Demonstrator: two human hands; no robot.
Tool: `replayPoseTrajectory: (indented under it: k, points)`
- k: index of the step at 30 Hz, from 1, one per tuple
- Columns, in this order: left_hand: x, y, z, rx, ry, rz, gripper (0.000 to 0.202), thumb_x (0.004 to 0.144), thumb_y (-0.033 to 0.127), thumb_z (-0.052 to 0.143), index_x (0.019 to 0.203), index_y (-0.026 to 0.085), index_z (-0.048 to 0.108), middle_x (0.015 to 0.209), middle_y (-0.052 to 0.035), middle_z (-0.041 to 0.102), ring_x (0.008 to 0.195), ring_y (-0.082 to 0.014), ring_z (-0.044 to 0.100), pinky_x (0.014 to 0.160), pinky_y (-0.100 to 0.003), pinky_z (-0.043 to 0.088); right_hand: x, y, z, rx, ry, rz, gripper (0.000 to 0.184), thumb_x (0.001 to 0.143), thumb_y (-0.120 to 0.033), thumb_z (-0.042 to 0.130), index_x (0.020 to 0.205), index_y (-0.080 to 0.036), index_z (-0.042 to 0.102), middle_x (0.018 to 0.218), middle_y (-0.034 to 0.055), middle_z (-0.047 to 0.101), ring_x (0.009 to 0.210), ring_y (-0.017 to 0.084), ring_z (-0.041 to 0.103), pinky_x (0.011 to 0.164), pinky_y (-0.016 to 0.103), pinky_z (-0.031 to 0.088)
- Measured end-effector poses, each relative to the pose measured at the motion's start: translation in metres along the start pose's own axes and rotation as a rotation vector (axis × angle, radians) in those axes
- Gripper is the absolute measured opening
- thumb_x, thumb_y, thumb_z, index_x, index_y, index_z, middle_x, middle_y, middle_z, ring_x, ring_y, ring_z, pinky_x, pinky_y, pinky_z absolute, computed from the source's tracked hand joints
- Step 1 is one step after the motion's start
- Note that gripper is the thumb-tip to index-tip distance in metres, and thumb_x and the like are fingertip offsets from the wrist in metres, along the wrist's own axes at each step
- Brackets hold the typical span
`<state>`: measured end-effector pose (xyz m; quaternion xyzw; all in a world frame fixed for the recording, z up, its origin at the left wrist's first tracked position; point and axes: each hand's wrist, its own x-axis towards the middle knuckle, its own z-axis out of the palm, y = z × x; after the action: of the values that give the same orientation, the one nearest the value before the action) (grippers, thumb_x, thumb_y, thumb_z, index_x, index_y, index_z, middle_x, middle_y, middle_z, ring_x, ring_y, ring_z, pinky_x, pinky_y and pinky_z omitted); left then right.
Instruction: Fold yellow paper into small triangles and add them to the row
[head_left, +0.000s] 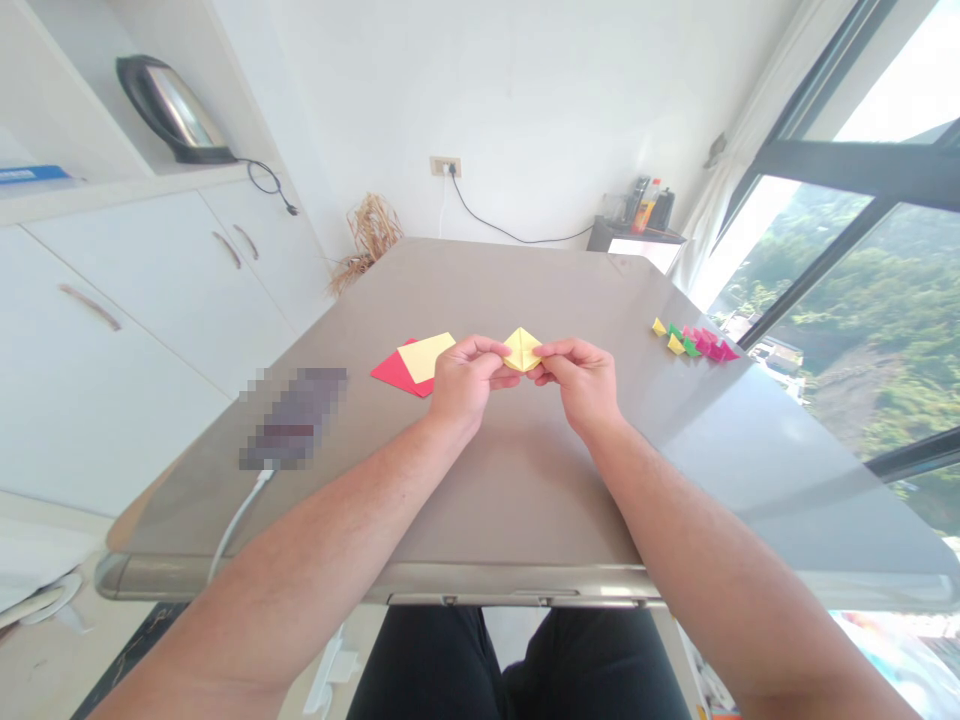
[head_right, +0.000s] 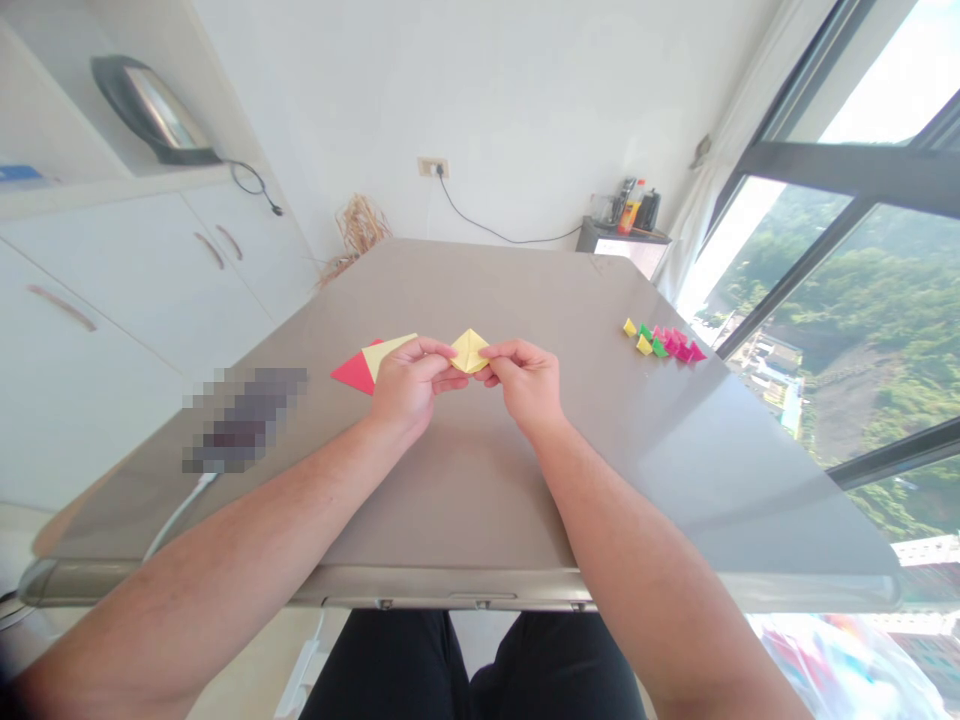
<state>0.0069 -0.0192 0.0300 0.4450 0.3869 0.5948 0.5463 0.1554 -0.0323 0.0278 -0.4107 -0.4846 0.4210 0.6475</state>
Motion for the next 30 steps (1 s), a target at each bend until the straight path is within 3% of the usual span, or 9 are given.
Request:
replayPoseTrajectory:
  k: [13, 18, 20, 24, 30]
  points:
    - [0.0021, -0.0004, -0.0046, -0.052, -0.06, -0.062, 0.01, 0.067, 0.02, 0.068, 0.077, 0.017, 0.067, 0.071, -0.0038, 0.072, 0.066, -0.0189, 0.071, 0.069, -0.037, 0.059, 0.0013, -0.0015, -0.0061, -0.03, -0.034, 0.02, 0.01, 0.068, -0.018, 0.067, 0.07, -0.021, 0.076, 0.062, 0.0006, 0.072, 0.062, 0.017, 0.069, 0.064, 0.033, 0.058]
    - [-0.0001, -0.0023, -0.0028, 0.046, -0.066, 0.02, 0.025, 0.067, 0.029, 0.081, 0.079, 0.018, 0.062, 0.076, -0.0016, 0.071, 0.071, -0.0171, 0.069, 0.067, -0.032, 0.057, -0.0012, -0.0018, -0.0046, -0.101, -0.054, 0.0, 0.009, 0.071, -0.022, 0.067, 0.073, -0.021, 0.076, 0.064, 0.0016, 0.073, 0.065, 0.018, 0.07, 0.067, 0.034, 0.058]
    - [0.0008, -0.0043, -0.0026, 0.076, -0.044, 0.067, 0.029, 0.065, 0.026, 0.083, 0.081, 0.019, 0.06, 0.075, -0.0002, 0.07, 0.067, -0.0157, 0.068, 0.065, -0.03, 0.056, -0.0025, -0.0025, -0.0028, -0.108, -0.069, -0.006, 0.011, 0.071, -0.024, 0.071, 0.08, -0.021, 0.075, 0.068, 0.0014, 0.074, 0.068, 0.019, 0.071, 0.066, 0.034, 0.057]
    - [0.003, -0.0059, -0.0031, 0.067, -0.016, 0.144, 0.033, 0.066, 0.021, 0.079, 0.09, 0.021, 0.056, 0.074, 0.0014, 0.07, 0.063, -0.0139, 0.066, 0.065, -0.029, 0.055, -0.003, -0.0036, -0.001, -0.068, -0.082, 0.021, 0.036, 0.069, -0.026, 0.078, 0.104, -0.023, 0.069, 0.08, 0.0009, 0.077, 0.075, 0.02, 0.074, 0.066, 0.033, 0.057]
    - [0.0011, -0.0042, -0.0035, 0.098, -0.019, 0.183, 0.05, 0.068, 0.022, 0.08, 0.113, 0.022, 0.061, 0.078, 0.0008, 0.071, 0.071, -0.0154, 0.069, 0.068, -0.03, 0.057, -0.0019, -0.004, -0.0025, -0.103, -0.112, 0.09, 0.016, 0.073, -0.033, 0.079, 0.079, -0.019, 0.073, 0.073, 0.0046, 0.076, 0.075, 0.02, 0.072, 0.067, 0.032, 0.057]
